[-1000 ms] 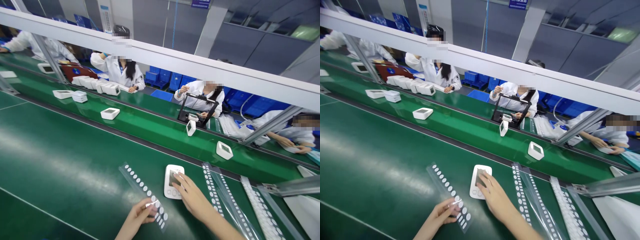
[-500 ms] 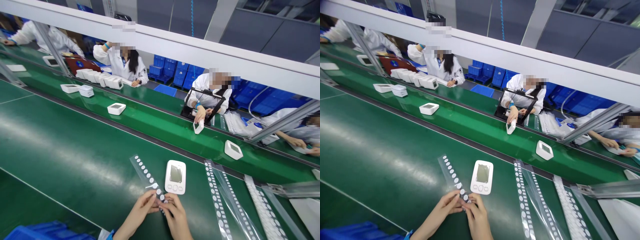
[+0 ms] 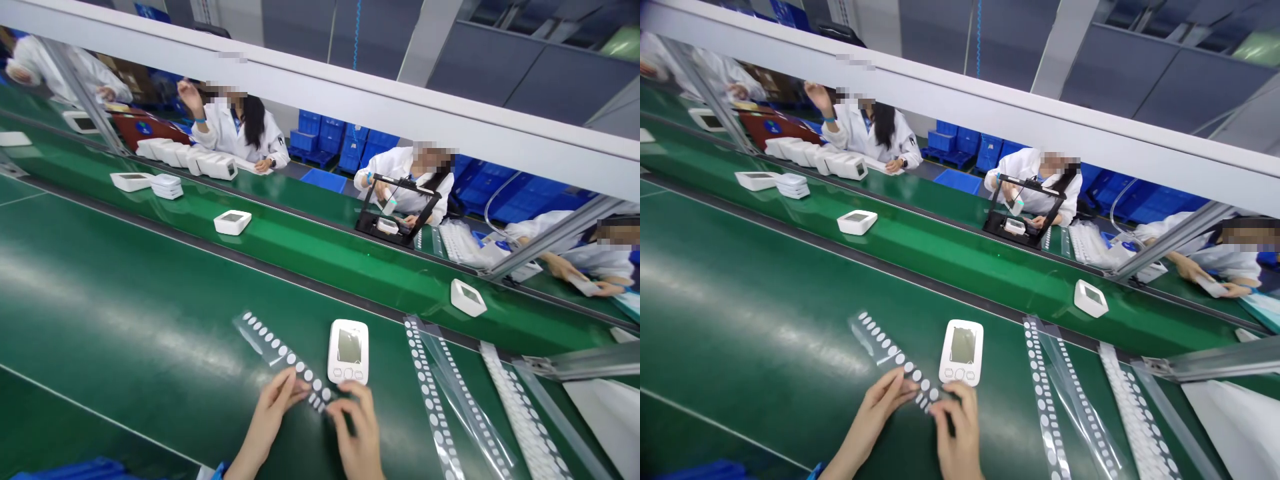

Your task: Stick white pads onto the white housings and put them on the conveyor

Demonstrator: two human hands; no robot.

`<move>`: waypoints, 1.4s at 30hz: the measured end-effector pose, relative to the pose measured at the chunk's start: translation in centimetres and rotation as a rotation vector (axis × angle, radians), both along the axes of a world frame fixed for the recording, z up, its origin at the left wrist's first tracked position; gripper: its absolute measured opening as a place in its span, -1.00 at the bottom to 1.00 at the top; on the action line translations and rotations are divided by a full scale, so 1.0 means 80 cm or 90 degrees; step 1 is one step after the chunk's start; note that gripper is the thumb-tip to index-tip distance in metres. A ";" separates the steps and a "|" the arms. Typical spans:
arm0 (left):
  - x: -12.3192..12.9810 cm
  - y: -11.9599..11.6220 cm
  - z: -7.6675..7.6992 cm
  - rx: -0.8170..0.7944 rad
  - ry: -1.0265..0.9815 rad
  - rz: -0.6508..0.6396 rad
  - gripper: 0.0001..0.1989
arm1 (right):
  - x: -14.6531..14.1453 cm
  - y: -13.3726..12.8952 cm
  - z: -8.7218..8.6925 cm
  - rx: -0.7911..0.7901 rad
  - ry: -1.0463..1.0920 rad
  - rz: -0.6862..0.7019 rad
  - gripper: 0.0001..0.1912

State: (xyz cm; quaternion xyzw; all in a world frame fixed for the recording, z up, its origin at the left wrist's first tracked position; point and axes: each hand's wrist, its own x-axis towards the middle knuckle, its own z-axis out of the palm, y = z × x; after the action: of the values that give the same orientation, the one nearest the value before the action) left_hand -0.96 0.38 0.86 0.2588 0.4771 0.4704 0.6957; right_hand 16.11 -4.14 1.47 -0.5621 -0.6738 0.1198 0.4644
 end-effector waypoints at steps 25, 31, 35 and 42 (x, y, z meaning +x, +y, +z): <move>-0.009 0.002 -0.004 0.078 0.143 -0.005 -0.41 | 0.014 0.044 -0.017 -0.066 -0.001 -0.151 -0.72; -0.010 0.001 -0.011 0.088 0.147 -0.016 -0.43 | 0.014 0.043 -0.016 -0.068 -0.002 -0.142 -0.76; -0.011 0.000 -0.013 0.099 0.150 -0.022 -0.44 | 0.014 0.043 -0.014 -0.098 -0.009 -0.134 -0.77; -0.012 -0.001 -0.014 0.032 0.081 -0.034 -0.36 | 0.021 0.043 -0.014 -0.098 0.034 -0.148 -0.86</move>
State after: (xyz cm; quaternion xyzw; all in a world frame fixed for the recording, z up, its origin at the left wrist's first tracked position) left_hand -1.89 0.31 -0.25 0.3182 0.5012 0.4465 0.6695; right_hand 17.75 -0.69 0.34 -0.6669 -0.5806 0.1312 0.4483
